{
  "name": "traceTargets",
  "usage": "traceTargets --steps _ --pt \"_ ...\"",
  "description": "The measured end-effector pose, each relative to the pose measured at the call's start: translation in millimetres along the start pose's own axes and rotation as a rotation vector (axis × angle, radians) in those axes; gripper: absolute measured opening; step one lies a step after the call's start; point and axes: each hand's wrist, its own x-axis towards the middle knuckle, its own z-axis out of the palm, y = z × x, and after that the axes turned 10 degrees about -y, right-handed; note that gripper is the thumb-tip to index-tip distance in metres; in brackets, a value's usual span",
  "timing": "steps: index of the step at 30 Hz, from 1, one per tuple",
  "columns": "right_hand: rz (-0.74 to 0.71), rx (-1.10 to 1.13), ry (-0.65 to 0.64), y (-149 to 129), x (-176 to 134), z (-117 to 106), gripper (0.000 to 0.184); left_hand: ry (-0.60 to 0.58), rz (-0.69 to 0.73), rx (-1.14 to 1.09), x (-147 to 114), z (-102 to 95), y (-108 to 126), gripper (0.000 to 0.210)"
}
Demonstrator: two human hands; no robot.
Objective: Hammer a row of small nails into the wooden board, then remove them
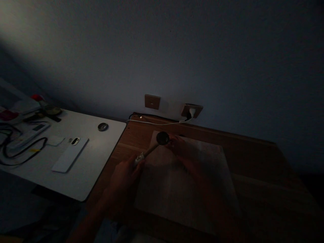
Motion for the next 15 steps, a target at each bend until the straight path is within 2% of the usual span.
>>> traceTargets --steps 3,7,12,15 --pt "0.027 0.009 0.037 7 -14 -19 0.041 -0.01 -0.026 0.117 5 -6.3 14 0.043" --pt "0.07 0.011 0.078 19 -42 -47 0.034 -0.026 -0.066 0.32 14 -10.7 23 0.048" --pt "0.093 -0.029 0.005 23 -73 -66 0.037 -0.041 -0.065 0.36 18 -5.9 25 0.047" --pt "0.087 -0.039 -0.084 21 -88 -69 0.028 -0.034 -0.067 0.324 17 -1.3 22 0.045"
